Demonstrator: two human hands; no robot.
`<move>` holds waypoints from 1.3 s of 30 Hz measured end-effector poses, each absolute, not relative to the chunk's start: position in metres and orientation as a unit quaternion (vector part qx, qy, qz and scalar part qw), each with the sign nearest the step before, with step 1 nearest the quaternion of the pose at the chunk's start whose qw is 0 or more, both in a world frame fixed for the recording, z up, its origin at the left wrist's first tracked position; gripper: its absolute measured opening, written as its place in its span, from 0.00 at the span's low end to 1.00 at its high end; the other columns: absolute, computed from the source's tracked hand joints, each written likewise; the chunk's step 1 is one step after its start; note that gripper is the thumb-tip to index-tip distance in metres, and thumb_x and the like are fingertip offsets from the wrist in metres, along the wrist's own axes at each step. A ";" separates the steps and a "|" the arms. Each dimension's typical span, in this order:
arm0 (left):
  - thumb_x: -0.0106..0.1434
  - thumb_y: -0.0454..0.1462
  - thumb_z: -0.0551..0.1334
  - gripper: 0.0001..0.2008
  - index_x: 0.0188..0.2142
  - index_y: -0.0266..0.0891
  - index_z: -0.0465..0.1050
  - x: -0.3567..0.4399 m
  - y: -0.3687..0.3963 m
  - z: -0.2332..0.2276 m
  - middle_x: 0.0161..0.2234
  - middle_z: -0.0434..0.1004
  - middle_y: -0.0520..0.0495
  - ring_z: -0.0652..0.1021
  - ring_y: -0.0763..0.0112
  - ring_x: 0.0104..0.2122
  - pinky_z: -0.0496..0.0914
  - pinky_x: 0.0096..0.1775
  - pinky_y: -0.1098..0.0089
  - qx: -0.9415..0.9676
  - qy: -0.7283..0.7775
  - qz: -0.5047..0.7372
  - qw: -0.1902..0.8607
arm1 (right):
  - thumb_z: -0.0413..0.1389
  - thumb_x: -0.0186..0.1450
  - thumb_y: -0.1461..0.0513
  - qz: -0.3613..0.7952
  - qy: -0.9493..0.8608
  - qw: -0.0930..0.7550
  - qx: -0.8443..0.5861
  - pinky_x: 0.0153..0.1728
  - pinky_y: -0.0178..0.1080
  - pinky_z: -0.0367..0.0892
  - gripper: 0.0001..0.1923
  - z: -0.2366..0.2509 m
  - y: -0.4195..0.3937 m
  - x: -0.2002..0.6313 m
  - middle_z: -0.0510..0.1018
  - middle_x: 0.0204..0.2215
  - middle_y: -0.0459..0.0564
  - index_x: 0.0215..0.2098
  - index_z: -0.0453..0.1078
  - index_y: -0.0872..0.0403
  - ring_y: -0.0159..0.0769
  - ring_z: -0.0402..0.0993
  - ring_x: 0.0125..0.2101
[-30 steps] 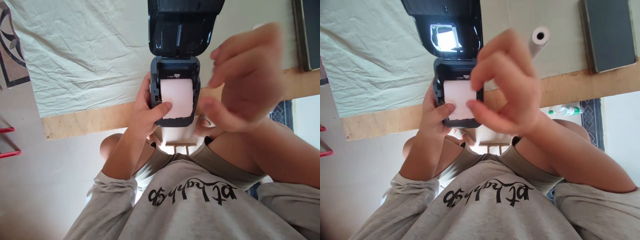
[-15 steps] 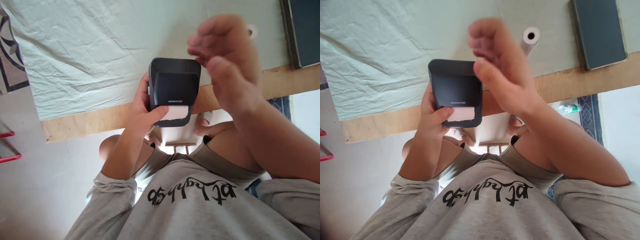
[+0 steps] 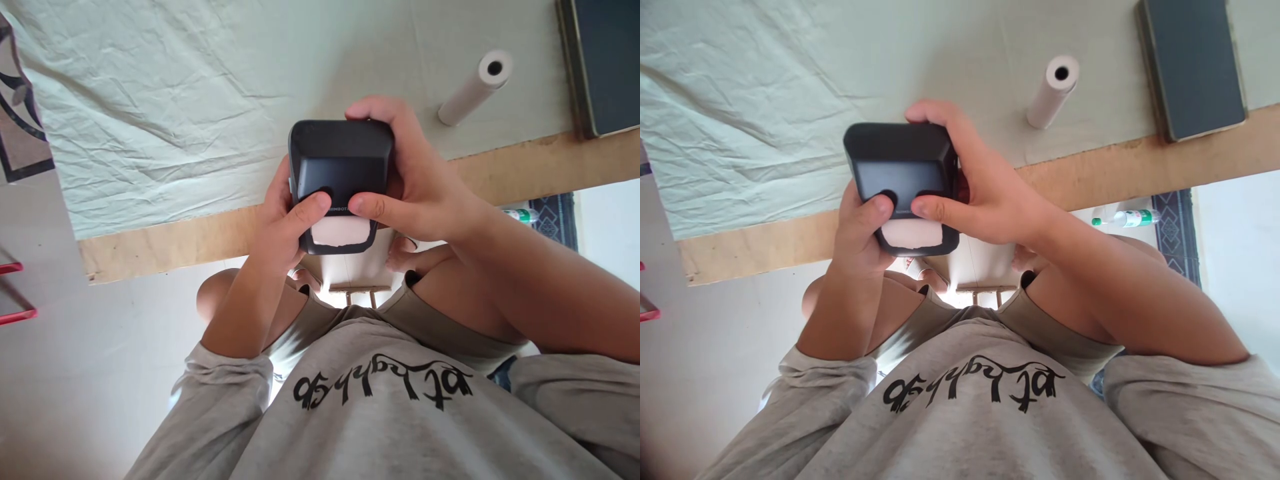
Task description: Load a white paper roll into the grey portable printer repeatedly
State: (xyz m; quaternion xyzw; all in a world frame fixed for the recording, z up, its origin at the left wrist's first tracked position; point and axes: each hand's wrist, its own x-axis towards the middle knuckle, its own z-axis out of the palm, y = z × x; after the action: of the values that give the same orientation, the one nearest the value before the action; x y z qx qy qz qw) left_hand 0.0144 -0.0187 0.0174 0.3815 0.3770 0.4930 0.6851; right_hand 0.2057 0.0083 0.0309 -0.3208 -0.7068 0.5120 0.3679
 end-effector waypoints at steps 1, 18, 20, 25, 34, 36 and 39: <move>0.60 0.41 0.68 0.13 0.44 0.41 0.76 0.014 -0.019 0.018 0.35 0.78 0.49 0.79 0.70 0.33 0.73 0.31 0.72 0.379 0.376 0.492 0.688 | 0.60 0.64 0.49 0.512 -0.705 0.370 -0.321 0.38 0.36 0.68 0.32 0.031 0.008 0.206 0.65 0.52 0.52 0.58 0.51 0.50 0.34 0.68 0.44; 0.67 0.54 0.57 0.21 0.44 0.41 0.76 0.023 -0.020 0.022 0.41 0.81 0.44 0.80 0.57 0.50 0.78 0.44 0.62 0.330 0.381 0.512 0.695 | 0.62 0.64 0.51 0.568 -0.667 0.367 -0.313 0.36 0.33 0.70 0.34 0.027 0.007 0.208 0.62 0.56 0.52 0.60 0.49 0.48 0.32 0.68 0.45; 0.68 0.56 0.53 0.24 0.41 0.41 0.76 0.023 -0.019 0.022 0.41 0.82 0.44 0.78 0.54 0.55 0.77 0.51 0.57 0.304 0.410 0.517 0.687 | 0.62 0.64 0.51 0.573 -0.662 0.363 -0.318 0.36 0.33 0.71 0.35 0.027 0.007 0.208 0.63 0.55 0.52 0.61 0.49 0.48 0.32 0.68 0.45; 0.69 0.57 0.51 0.26 0.36 0.41 0.77 0.028 -0.016 0.020 0.36 0.82 0.47 0.78 0.56 0.56 0.77 0.52 0.59 0.300 0.445 0.535 0.652 | 0.63 0.63 0.51 0.576 -0.655 0.369 -0.321 0.36 0.32 0.70 0.36 0.027 0.007 0.208 0.64 0.55 0.53 0.61 0.50 0.50 0.33 0.69 0.47; 0.72 0.47 0.55 0.20 0.26 0.43 0.72 0.018 -0.019 0.017 0.21 0.69 0.54 0.72 0.76 0.24 0.72 0.31 0.72 0.324 0.408 0.548 0.655 | 0.63 0.61 0.50 0.548 -0.676 0.357 -0.340 0.37 0.35 0.71 0.37 0.028 0.007 0.210 0.63 0.57 0.53 0.61 0.50 0.49 0.34 0.70 0.47; 0.72 0.43 0.56 0.19 0.24 0.42 0.71 0.019 -0.019 0.020 0.20 0.67 0.55 0.68 0.77 0.21 0.69 0.28 0.72 0.317 0.389 0.550 0.667 | 0.66 0.57 0.51 0.538 -0.690 0.342 -0.343 0.40 0.37 0.73 0.42 0.029 0.008 0.211 0.62 0.59 0.53 0.61 0.49 0.47 0.37 0.69 0.48; 0.72 0.44 0.56 0.18 0.27 0.42 0.73 0.022 -0.017 0.024 0.24 0.71 0.53 0.72 0.74 0.27 0.71 0.33 0.70 0.323 0.396 0.546 0.664 | 0.69 0.53 0.51 0.494 -0.720 0.322 -0.367 0.44 0.41 0.75 0.46 0.036 0.008 0.212 0.62 0.60 0.53 0.62 0.51 0.45 0.41 0.68 0.51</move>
State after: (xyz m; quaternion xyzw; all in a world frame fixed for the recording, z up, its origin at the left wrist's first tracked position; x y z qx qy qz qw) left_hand 0.0218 -0.0174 0.0237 0.3227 0.3962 0.5463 0.6637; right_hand 0.2123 0.0079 0.0356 -0.3670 -0.7196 0.4939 0.3219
